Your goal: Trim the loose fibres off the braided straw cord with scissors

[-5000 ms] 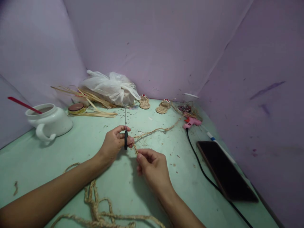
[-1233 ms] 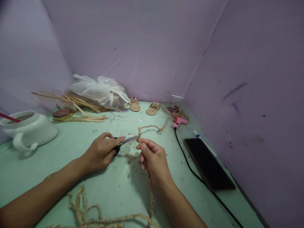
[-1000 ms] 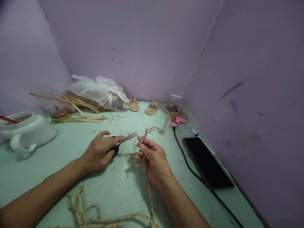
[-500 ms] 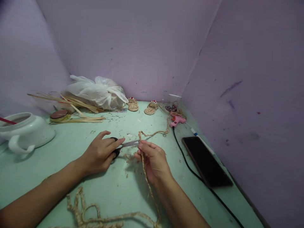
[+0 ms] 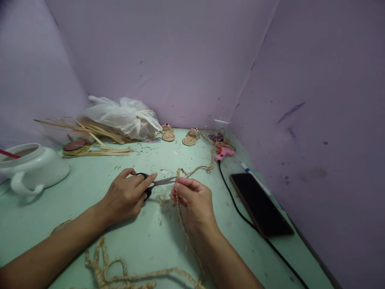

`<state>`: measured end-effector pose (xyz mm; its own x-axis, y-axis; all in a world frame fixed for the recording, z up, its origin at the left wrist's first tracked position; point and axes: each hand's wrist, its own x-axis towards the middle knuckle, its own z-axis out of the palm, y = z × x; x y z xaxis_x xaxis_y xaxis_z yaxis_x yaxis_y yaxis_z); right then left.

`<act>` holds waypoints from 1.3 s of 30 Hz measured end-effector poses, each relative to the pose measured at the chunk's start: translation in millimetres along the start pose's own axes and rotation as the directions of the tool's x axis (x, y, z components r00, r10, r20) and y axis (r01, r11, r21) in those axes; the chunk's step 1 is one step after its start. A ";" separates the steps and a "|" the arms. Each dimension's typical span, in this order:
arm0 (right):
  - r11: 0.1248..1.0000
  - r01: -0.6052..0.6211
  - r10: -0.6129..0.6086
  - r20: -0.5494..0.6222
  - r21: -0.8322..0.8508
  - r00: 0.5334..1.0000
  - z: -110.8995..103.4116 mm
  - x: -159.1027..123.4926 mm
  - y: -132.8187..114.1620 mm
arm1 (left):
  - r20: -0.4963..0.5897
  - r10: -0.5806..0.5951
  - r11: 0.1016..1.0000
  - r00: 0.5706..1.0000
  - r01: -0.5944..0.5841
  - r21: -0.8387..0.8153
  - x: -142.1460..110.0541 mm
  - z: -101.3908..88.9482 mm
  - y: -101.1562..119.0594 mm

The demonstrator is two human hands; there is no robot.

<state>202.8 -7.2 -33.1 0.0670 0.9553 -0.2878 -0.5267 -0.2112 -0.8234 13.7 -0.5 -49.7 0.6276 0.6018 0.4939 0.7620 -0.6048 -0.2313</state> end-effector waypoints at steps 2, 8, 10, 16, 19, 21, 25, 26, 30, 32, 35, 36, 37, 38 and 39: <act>0.999 -0.032 0.032 0.015 0.008 0.999 -0.8 1.2 0.8 | 0.011 -0.028 0.999 1.000 0.028 -0.021 1.6 -1.6 2.6; 0.992 -0.126 0.125 0.083 0.001 0.989 -0.1 2.4 3.0 | 0.061 -0.057 0.995 0.997 0.062 -0.072 2.0 -3.0 7.2; 0.990 -0.139 0.140 0.100 -0.012 0.985 0.2 1.7 3.9 | 0.064 -0.053 0.994 0.996 0.059 -0.090 1.2 -2.6 8.2; 0.988 -0.153 0.155 0.132 -0.029 0.979 -0.4 1.2 6.2 | 0.083 -0.045 0.990 0.996 0.056 -0.133 0.9 -3.1 9.1; 0.988 -0.154 0.155 0.149 -0.021 0.977 0.5 0.6 6.2 | 0.096 -0.039 0.982 0.995 0.056 -0.182 1.6 -3.4 8.7; 0.987 -0.157 0.158 0.156 -0.021 0.975 1.1 0.0 5.9 | 0.099 -0.036 0.979 0.994 0.055 -0.195 1.6 -2.8 8.7; 0.989 -0.145 0.146 0.163 -0.021 0.976 1.2 -0.3 6.0 | 0.103 -0.019 0.975 0.994 0.042 -0.218 0.1 0.3 8.6; 0.990 -0.141 0.143 0.168 -0.024 0.975 1.0 -0.2 6.2 | 0.103 -0.013 0.972 0.995 0.036 -0.231 -0.3 1.3 8.7; 0.989 -0.145 0.149 0.177 -0.036 0.973 0.3 -0.4 7.5 | 0.098 -0.044 0.924 0.994 0.078 -0.373 -1.2 4.4 8.7; 0.989 -0.139 0.145 0.168 -0.045 0.975 0.3 -0.7 7.9 | 0.107 -0.148 0.874 0.983 0.181 -0.452 -0.9 4.4 8.6; 0.995 -0.077 0.087 0.166 -0.068 0.982 0.8 -0.6 7.4 | 0.122 -0.309 0.813 0.943 0.329 -0.481 -0.4 3.2 8.3; 0.995 -0.056 0.068 0.165 -0.078 0.984 1.1 -0.5 6.9 | 0.121 -0.337 0.806 0.934 0.353 -0.476 -0.4 3.0 8.2; 0.995 -0.037 0.050 0.159 -0.088 0.986 1.4 -0.3 6.5 | 0.121 -0.355 0.803 0.927 0.369 -0.469 -0.4 2.9 8.2; 0.995 -0.025 0.040 0.152 -0.099 0.988 1.9 -0.3 6.0 | 0.121 -0.366 0.801 0.923 0.379 -0.464 -0.6 3.2 8.3; 0.993 -0.016 0.033 0.144 -0.114 0.989 2.3 -0.4 5.6 | 0.123 -0.377 0.797 0.918 0.389 -0.462 -0.8 3.6 8.3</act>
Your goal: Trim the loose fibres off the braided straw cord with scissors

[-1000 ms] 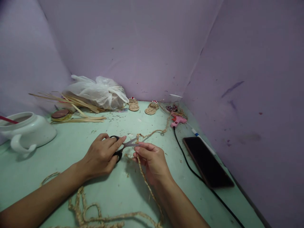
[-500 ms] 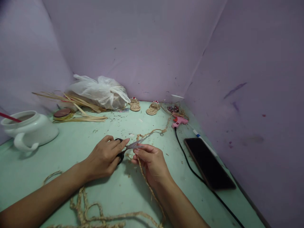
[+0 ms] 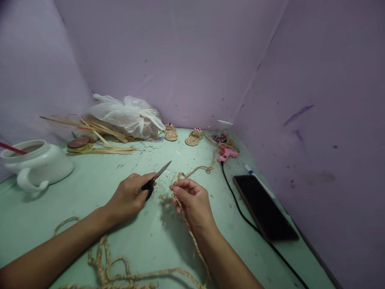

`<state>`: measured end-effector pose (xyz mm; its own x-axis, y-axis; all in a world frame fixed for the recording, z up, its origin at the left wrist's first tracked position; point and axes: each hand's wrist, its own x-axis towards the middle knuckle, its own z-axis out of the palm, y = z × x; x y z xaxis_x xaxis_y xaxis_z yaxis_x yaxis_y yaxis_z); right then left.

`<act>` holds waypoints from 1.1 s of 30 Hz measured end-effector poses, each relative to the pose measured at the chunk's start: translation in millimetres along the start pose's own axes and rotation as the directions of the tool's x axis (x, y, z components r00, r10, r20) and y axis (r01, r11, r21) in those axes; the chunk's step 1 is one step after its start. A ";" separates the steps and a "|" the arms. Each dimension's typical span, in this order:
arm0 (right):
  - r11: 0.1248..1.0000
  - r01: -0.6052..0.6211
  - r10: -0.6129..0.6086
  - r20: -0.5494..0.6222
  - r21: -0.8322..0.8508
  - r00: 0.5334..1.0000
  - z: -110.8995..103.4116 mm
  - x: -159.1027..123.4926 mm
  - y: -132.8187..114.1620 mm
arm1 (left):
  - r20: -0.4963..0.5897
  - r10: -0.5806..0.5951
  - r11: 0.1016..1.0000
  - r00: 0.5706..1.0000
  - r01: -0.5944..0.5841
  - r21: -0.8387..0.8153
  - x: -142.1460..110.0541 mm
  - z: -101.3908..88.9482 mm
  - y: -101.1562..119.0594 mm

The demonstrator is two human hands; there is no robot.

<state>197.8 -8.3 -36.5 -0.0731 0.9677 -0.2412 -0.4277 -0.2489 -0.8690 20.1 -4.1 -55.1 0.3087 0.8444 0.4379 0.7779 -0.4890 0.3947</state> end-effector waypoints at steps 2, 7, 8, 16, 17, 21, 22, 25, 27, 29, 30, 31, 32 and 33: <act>0.999 0.028 -0.028 -0.013 -0.032 1.000 1.1 -0.6 -0.2 | -0.008 -0.035 0.999 0.999 0.035 -0.005 -0.2 1.5 -1.0; 0.979 0.168 -0.171 -0.017 -0.118 0.985 2.3 -1.6 3.9 | -0.024 -0.130 0.991 0.991 0.130 -0.027 -1.2 6.0 -3.6; 0.973 0.185 -0.188 -0.015 -0.136 0.982 1.8 -1.3 5.1 | -0.023 -0.134 0.991 0.991 0.134 -0.027 -1.5 6.3 -3.4; 0.925 0.238 -0.262 -0.044 -0.297 0.964 -3.3 1.4 6.0 | -0.046 0.005 1.000 0.999 -0.004 0.009 -0.5 -2.1 4.9; 0.913 0.243 -0.273 -0.047 -0.329 0.961 -3.3 0.9 5.1 | -0.047 0.033 0.999 0.998 -0.033 0.010 -0.3 -3.2 5.4; 0.875 0.241 -0.298 -0.073 -0.420 0.952 -3.2 -0.7 2.7 | -0.003 0.157 0.986 0.988 -0.156 0.058 -0.5 -5.0 6.1; 0.867 0.239 -0.299 -0.072 -0.437 0.952 -3.4 -0.7 2.9 | 0.013 0.180 0.980 0.984 -0.181 0.079 -0.8 -5.0 6.2; 0.848 0.247 -0.295 -0.031 -0.470 0.955 -4.7 0.2 5.2 | 0.044 0.218 0.965 0.975 -0.222 0.139 -1.5 -5.0 6.7; 0.837 0.257 -0.297 -0.008 -0.483 0.955 -5.4 0.9 7.3 | 0.055 0.236 0.955 0.970 -0.242 0.173 -1.7 -5.5 7.1; 0.824 0.265 -0.302 0.006 -0.501 0.953 -5.5 1.2 8.7 | 0.059 0.252 0.942 0.966 -0.259 0.215 -1.7 -6.5 7.7; 0.816 0.268 -0.306 0.011 -0.512 0.952 -5.3 1.1 8.9 | 0.061 0.260 0.935 0.964 -0.267 0.234 -1.7 -7.1 8.0; 0.806 0.271 -0.308 0.017 -0.526 0.951 -4.9 0.8 8.8 | 0.067 0.266 0.928 0.962 -0.274 0.252 -1.5 -7.8 8.3; 0.796 0.275 -0.311 0.024 -0.539 0.950 -4.4 0.4 8.5 | 0.075 0.272 0.922 0.959 -0.282 0.266 -1.4 -8.4 8.6; 0.786 0.280 -0.316 0.030 -0.551 0.948 -3.8 0.0 8.2 | 0.086 0.277 0.915 0.957 -0.290 0.279 -1.2 -8.9 8.8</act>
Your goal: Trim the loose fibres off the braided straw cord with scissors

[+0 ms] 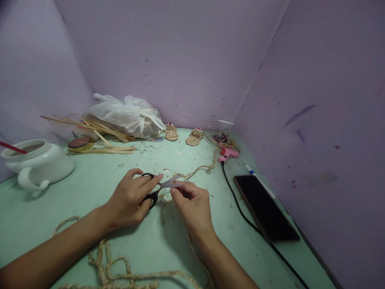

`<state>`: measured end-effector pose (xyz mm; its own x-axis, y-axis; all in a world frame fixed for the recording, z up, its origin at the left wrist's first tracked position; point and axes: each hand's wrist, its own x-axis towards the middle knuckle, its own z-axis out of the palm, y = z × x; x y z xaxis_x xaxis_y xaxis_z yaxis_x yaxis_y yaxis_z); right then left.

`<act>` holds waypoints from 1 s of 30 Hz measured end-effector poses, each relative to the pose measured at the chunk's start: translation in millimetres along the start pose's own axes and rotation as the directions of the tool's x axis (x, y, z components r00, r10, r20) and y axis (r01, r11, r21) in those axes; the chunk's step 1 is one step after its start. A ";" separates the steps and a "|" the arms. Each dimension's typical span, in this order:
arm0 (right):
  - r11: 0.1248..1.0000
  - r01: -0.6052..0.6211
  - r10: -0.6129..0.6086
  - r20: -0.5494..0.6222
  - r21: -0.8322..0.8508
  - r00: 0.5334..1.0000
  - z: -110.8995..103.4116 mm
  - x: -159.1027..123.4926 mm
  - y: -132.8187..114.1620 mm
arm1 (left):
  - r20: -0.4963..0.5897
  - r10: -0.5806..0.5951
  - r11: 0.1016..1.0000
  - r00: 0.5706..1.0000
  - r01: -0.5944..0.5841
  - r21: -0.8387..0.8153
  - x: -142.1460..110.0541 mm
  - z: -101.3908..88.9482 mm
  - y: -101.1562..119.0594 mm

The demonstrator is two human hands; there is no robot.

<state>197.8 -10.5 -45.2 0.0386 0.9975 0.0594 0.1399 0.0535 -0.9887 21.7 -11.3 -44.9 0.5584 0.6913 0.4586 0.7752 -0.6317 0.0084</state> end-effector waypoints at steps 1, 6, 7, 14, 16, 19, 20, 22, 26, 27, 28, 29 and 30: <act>1.000 0.010 -0.010 0.002 -0.012 1.000 0.2 -0.4 -0.8 | 0.015 0.006 1.000 1.000 -0.006 0.014 0.2 -0.5 -0.1; 0.999 0.036 -0.036 0.015 -0.006 0.999 1.4 -2.4 -2.3 | 0.128 0.002 0.999 0.992 -0.008 0.048 0.7 -0.5 -1.0; 1.000 0.027 -0.028 0.017 0.003 0.999 1.7 -2.7 -2.3 | 0.143 -0.001 0.999 0.990 -0.006 0.046 0.6 0.0 -1.1; 0.988 -0.082 0.074 0.063 0.133 0.995 0.7 -2.4 -3.7 | 0.131 0.008 1.000 0.991 -0.006 -0.021 -2.1 4.5 -1.7; 0.975 -0.111 0.102 0.058 0.191 0.993 0.7 -1.9 -4.1 | 0.110 -0.025 0.994 0.994 0.036 -0.103 -1.1 4.3 -1.7; 0.943 -0.175 0.168 0.051 0.284 0.985 2.2 -1.5 -4.0 | 0.094 -0.198 0.942 0.976 0.216 -0.257 1.9 3.8 -2.0; 0.929 -0.199 0.190 0.060 0.312 0.980 2.9 -1.4 -3.9 | 0.097 -0.271 0.911 0.958 0.288 -0.295 2.8 3.9 -2.2; 0.903 -0.234 0.218 0.085 0.361 0.972 4.2 -1.3 -3.8 | 0.100 -0.386 0.851 0.917 0.396 -0.346 4.3 4.4 -2.7; 0.871 -0.260 0.237 0.106 0.417 0.966 5.3 -0.9 -4.9 | 0.132 -0.417 0.823 0.899 0.435 -0.366 5.7 2.8 -2.8; 0.873 -0.264 0.242 0.104 0.410 0.965 5.2 -0.8 -5.3 | 0.147 -0.403 0.832 0.903 0.428 -0.351 5.8 1.6 -2.3; 0.879 -0.265 0.245 0.100 0.396 0.964 5.0 -0.7 -5.7 | 0.158 -0.382 0.848 0.910 0.414 -0.331 5.9 0.2 -1.6; 0.890 -0.259 0.242 0.094 0.376 0.966 4.6 -0.8 -5.9 | 0.166 -0.352 0.869 0.921 0.387 -0.308 5.8 -1.1 -0.7; 0.903 -0.247 0.229 0.090 0.351 0.969 4.0 -1.0 -6.0 | 0.170 -0.313 0.891 0.934 0.351 -0.288 5.5 -2.2 0.4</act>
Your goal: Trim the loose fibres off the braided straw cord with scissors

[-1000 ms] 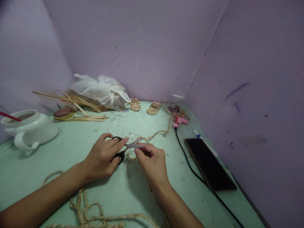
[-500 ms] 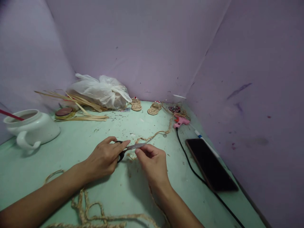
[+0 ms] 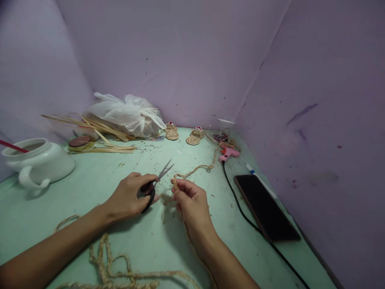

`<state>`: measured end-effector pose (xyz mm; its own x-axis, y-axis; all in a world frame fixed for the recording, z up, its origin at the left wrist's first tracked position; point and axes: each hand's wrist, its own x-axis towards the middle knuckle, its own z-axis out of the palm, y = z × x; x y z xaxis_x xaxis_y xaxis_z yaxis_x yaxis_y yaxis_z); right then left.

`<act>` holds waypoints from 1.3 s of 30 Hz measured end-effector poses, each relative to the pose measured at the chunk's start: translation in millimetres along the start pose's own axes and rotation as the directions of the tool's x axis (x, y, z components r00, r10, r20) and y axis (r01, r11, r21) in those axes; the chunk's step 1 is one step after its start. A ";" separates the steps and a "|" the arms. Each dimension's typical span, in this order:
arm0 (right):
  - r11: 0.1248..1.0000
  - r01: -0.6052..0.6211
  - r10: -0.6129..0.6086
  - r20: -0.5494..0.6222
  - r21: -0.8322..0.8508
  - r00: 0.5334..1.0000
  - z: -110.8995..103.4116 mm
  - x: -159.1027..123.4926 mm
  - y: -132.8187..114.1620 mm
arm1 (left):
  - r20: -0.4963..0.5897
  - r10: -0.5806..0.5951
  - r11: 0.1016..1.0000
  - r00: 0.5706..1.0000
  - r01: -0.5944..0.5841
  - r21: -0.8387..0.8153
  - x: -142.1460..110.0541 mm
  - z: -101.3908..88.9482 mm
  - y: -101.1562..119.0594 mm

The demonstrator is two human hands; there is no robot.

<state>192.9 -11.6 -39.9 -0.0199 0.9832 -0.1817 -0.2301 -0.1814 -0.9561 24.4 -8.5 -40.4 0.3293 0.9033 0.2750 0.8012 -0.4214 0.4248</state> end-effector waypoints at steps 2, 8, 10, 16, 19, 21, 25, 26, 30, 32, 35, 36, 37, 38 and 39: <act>0.997 0.051 -0.050 0.020 -0.064 0.999 -1.5 -0.7 0.2 | 0.031 0.082 0.996 0.996 -0.083 0.039 -1.6 -0.6 2.2; 0.956 0.190 -0.194 0.005 -0.221 0.981 -6.0 -0.1 4.0 | 0.050 0.156 0.986 0.987 -0.158 0.050 -3.8 1.7 2.1; 0.955 0.189 -0.198 -0.017 -0.228 0.980 -6.5 1.5 5.2 | 0.039 0.170 0.983 0.985 -0.172 0.063 -3.8 2.5 0.4; 0.987 0.129 -0.129 0.005 -0.101 0.992 -5.8 3.4 7.9 | 0.017 0.230 0.958 0.973 -0.230 0.171 -5.0 3.5 -1.6; 0.985 0.109 -0.107 0.020 -0.131 0.994 -5.5 3.3 9.2 | 0.017 0.246 0.944 0.969 -0.243 0.223 -4.9 2.5 -1.7; 0.983 0.109 -0.105 0.037 -0.147 0.994 -5.7 3.5 10.0 | 0.031 0.250 0.938 0.968 -0.250 0.239 -4.5 2.0 -2.7; 0.986 0.102 -0.098 0.038 -0.134 0.994 -6.9 4.3 10.4 | 0.063 0.251 0.935 0.966 -0.259 0.244 -4.5 2.5 -5.4; 0.983 0.112 -0.107 0.041 -0.148 0.993 -7.2 4.4 10.2 | 0.071 0.248 0.935 0.966 -0.258 0.245 -4.6 2.7 -5.8; 0.962 0.181 -0.171 0.062 -0.206 0.983 -7.6 3.6 9.7 | 0.108 0.214 0.937 0.971 -0.235 0.259 -4.8 2.4 -5.2; 0.963 0.177 -0.168 0.060 -0.202 0.984 -7.0 3.0 10.7 | 0.117 0.209 0.933 0.971 -0.234 0.274 -4.8 1.6 -4.2; 0.968 0.156 -0.147 0.057 -0.196 0.987 -6.0 2.6 12.7 | 0.134 0.211 0.922 0.968 -0.243 0.301 -5.2 0.5 -2.6; 0.967 0.159 -0.151 0.055 -0.197 0.987 -5.6 2.6 13.1 | 0.139 0.210 0.918 0.968 -0.244 0.311 -5.4 0.3 -2.1; 0.966 0.168 -0.160 0.053 -0.197 0.986 -5.3 2.5 13.2 | 0.145 0.209 0.915 0.967 -0.246 0.320 -5.5 0.1 -1.6; 0.964 0.176 -0.170 0.049 -0.197 0.984 -4.9 2.5 13.1 | 0.149 0.211 0.912 0.966 -0.249 0.327 -5.6 0.0 -1.1; 0.964 0.179 -0.174 0.042 -0.196 0.984 -4.6 2.4 12.8 | 0.151 0.212 0.909 0.966 -0.252 0.332 -5.6 -0.1 -0.7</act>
<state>194.5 -11.7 -53.7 -0.0202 0.9998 -0.0030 -0.0351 -0.0037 -0.9994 22.0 -13.3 -42.1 0.5632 0.7949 0.2255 0.8115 -0.5836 0.0302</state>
